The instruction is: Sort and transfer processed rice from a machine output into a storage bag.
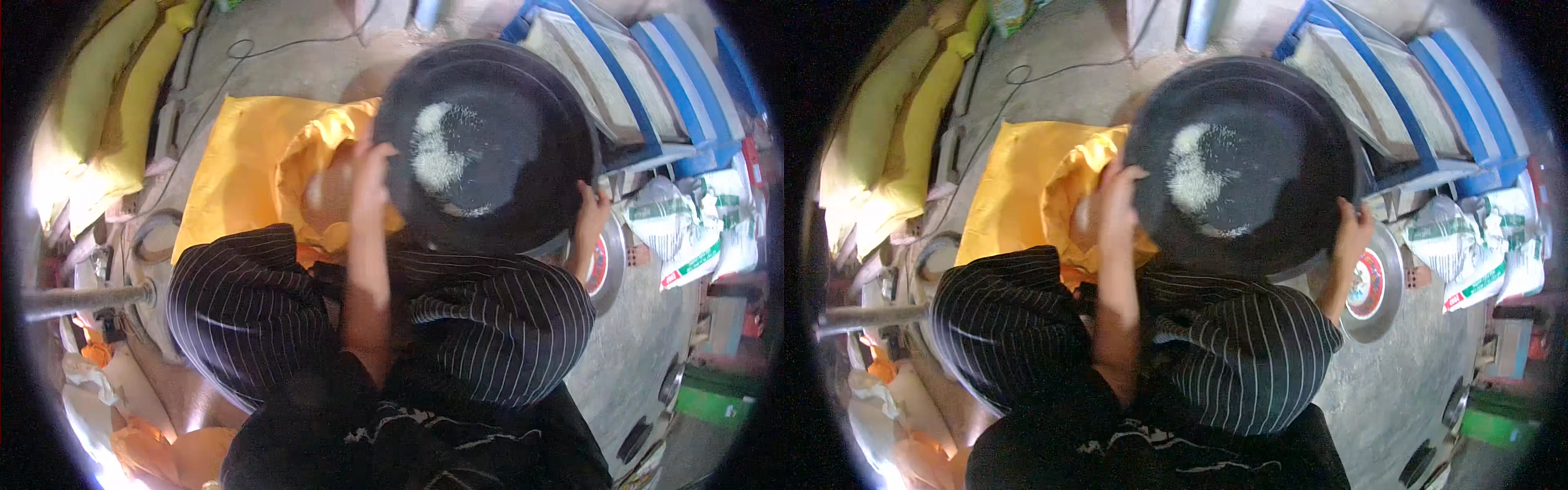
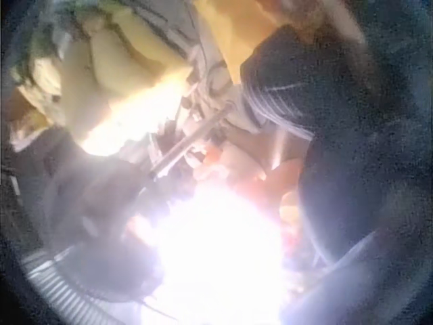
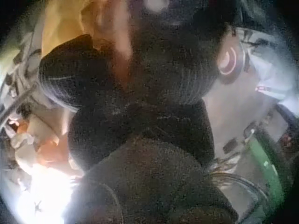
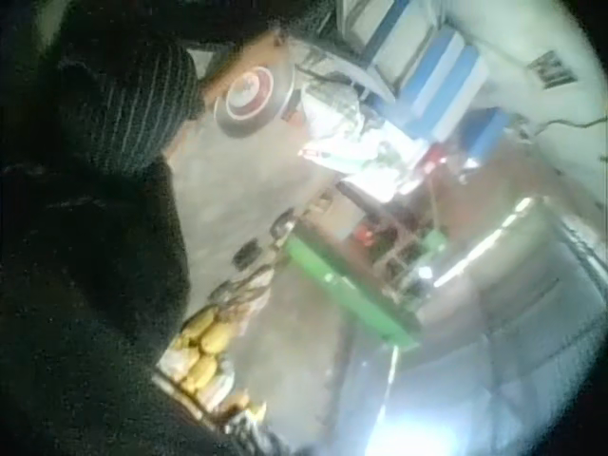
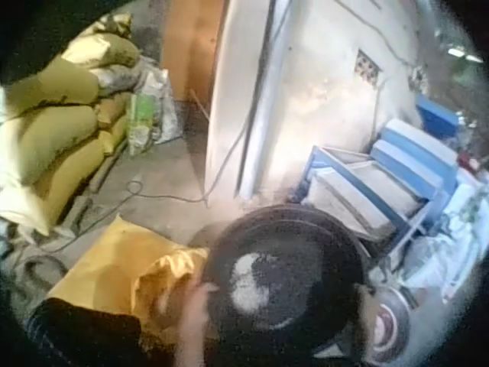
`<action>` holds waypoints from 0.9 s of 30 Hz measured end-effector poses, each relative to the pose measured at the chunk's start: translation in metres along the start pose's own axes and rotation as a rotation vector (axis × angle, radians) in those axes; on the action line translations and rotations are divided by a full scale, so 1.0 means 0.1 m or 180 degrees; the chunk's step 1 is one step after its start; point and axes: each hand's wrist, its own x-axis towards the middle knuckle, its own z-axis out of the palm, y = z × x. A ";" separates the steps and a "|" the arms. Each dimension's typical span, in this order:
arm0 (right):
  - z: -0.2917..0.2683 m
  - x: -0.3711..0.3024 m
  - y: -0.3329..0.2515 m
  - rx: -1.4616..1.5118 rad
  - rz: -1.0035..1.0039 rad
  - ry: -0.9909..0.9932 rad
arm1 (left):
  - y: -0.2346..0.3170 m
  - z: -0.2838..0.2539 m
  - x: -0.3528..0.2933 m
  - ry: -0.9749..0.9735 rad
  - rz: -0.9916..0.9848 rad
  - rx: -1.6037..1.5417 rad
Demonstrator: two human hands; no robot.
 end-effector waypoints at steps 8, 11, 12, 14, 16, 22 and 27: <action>0.27 0.11 -0.95 0.0249 -0.0614 -0.0805 | -0.12 -0.53 0.16 0.0124 -0.0555 -0.1460; 0.57 0.12 -1.76 0.0491 -0.0914 -0.0674 | -0.38 -0.49 0.08 0.0570 -0.0696 -0.1452; 0.60 0.22 -1.89 0.0173 -0.1136 -0.0846 | -0.52 -0.32 -0.02 0.0415 -0.0749 -0.1423; 0.78 0.08 -2.28 -0.0590 -0.1960 -0.0994 | -0.56 -0.30 -0.17 0.0367 -0.0750 -0.1371; 0.91 0.00 -2.56 -0.0739 -0.1580 -0.1684 | -0.60 -0.28 -0.27 0.0465 -0.1027 -0.1772; 1.60 -0.53 -3.04 -0.1035 -0.1486 -0.2419 | -1.37 -1.18 0.05 -0.0384 -0.0419 -0.3204; 1.96 -0.90 -3.21 -0.1187 -0.2442 -0.2175 | -1.25 -0.82 -0.06 0.0776 -0.0639 -0.2740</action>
